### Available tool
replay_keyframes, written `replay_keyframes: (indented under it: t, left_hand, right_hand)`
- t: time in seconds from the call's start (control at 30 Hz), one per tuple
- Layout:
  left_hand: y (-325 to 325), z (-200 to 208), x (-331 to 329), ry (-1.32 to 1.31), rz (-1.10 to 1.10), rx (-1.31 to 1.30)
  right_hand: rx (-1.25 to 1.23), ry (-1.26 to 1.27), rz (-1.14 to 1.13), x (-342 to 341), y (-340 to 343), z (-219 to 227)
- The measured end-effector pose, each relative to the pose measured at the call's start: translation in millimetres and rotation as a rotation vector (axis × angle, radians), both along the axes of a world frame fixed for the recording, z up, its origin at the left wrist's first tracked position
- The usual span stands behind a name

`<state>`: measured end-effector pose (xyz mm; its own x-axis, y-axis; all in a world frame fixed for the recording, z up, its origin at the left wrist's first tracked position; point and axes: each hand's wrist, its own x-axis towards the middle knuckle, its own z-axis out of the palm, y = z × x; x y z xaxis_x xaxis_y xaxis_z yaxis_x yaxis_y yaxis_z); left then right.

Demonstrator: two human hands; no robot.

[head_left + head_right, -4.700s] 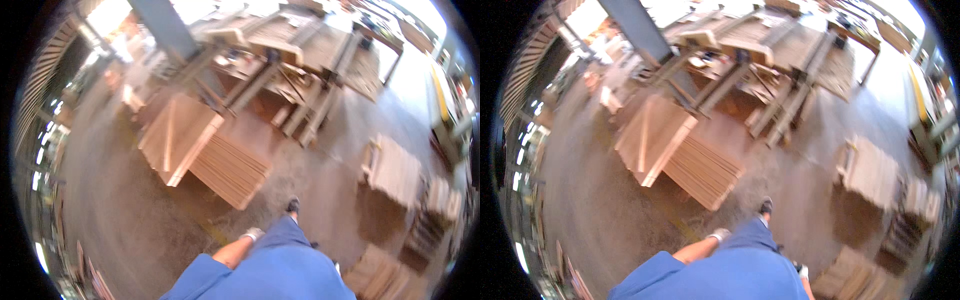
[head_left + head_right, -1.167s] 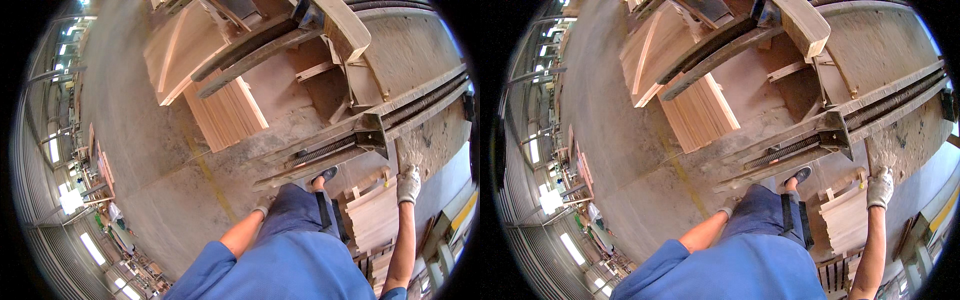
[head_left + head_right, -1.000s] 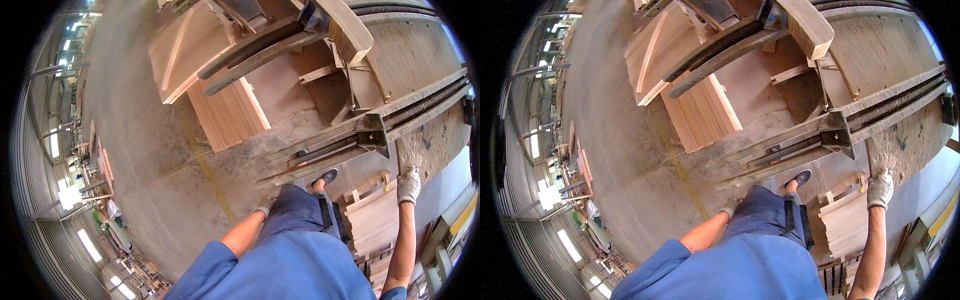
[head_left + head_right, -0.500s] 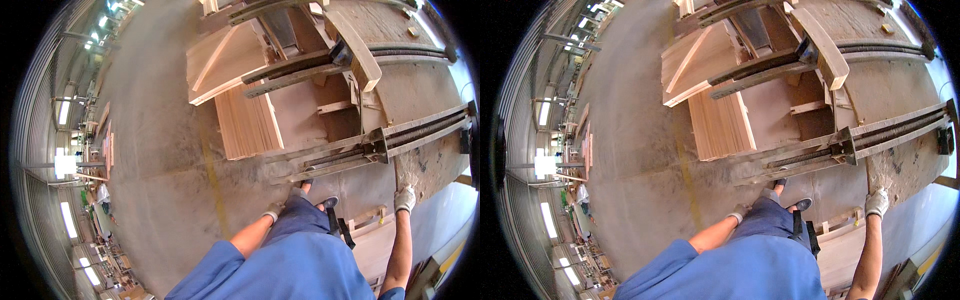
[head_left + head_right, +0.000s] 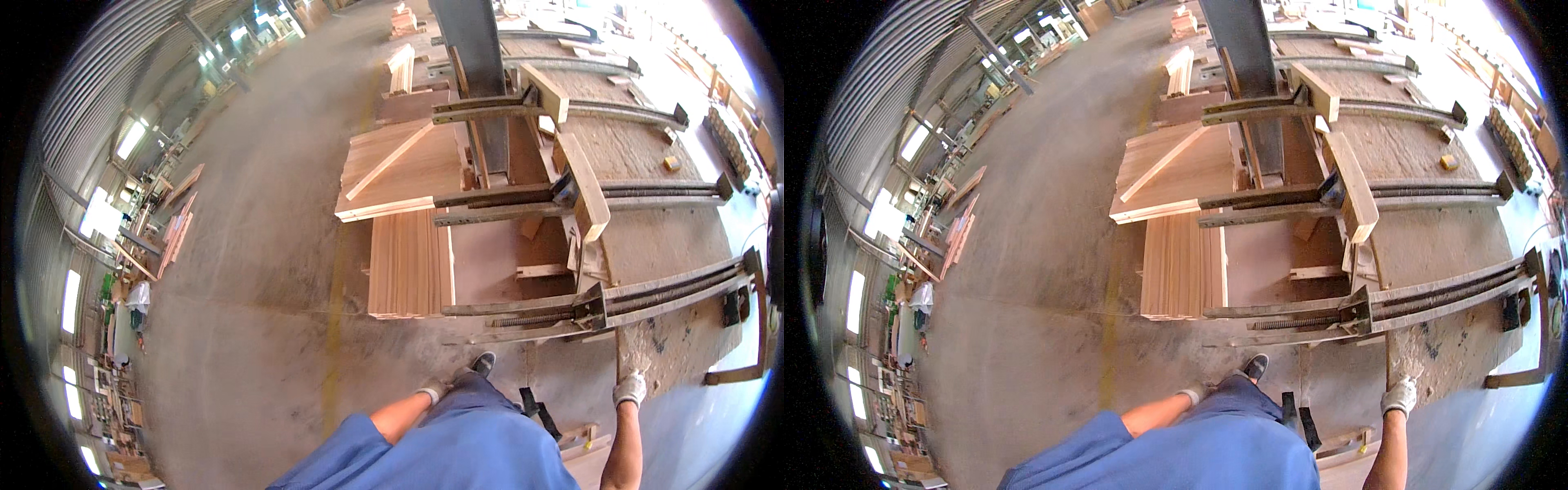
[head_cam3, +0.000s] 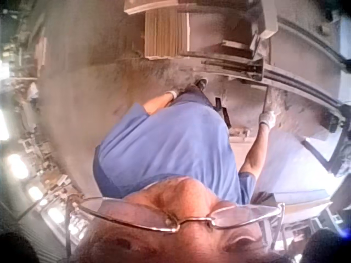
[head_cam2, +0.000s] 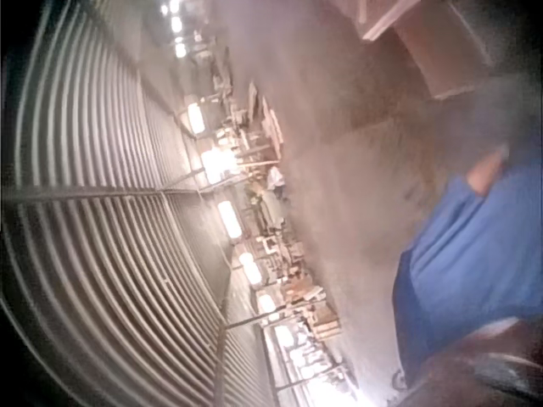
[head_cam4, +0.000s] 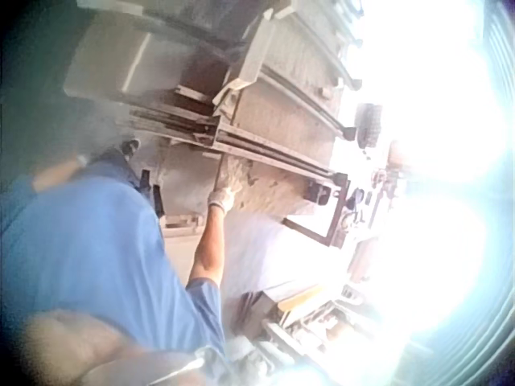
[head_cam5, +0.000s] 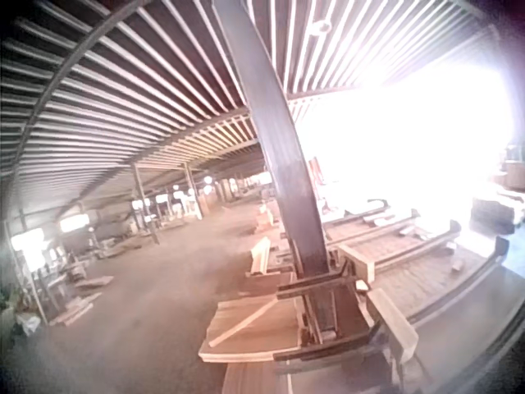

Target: The person picks up wooden planks and places them on a stack. They then move to a workbench, pick up a pre-cut wooden frame, and use a pneumatic nail gun to drive nails into the joints. The person repeats this process with another frame and stacks the finished pieces on a pallet.

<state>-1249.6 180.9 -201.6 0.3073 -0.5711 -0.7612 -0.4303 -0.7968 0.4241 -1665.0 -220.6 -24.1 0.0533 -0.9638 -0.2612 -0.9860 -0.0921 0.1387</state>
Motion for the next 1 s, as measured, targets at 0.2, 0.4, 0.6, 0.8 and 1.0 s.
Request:
replay_keyframes:
  t: [0.2, 0.4, 0.6, 0.8, 1.0]
  left_hand:
    - [4, -31, 0, 0.003, 0.0, 0.019]
    - [-8, 9, 1, -0.05, -0.12, -0.014]
    - [-26, 24, -1, -0.141, -0.017, 0.049]
    - [3, 8, -3, -0.112, -0.064, 0.047]
    - [-11, -6, 5, -0.093, -0.046, 0.002]
  right_hand:
    - [0.121, 0.013, 0.02, 9, 0, 10]
    - [0.176, 0.048, 0.064, 8, 1, 11]
    - [0.196, 0.074, 0.048, -5, 2, 7]
    - [0.34, 0.123, 0.063, 23, -3, 23]
    - [0.355, 0.2, 0.034, 8, -13, 5]
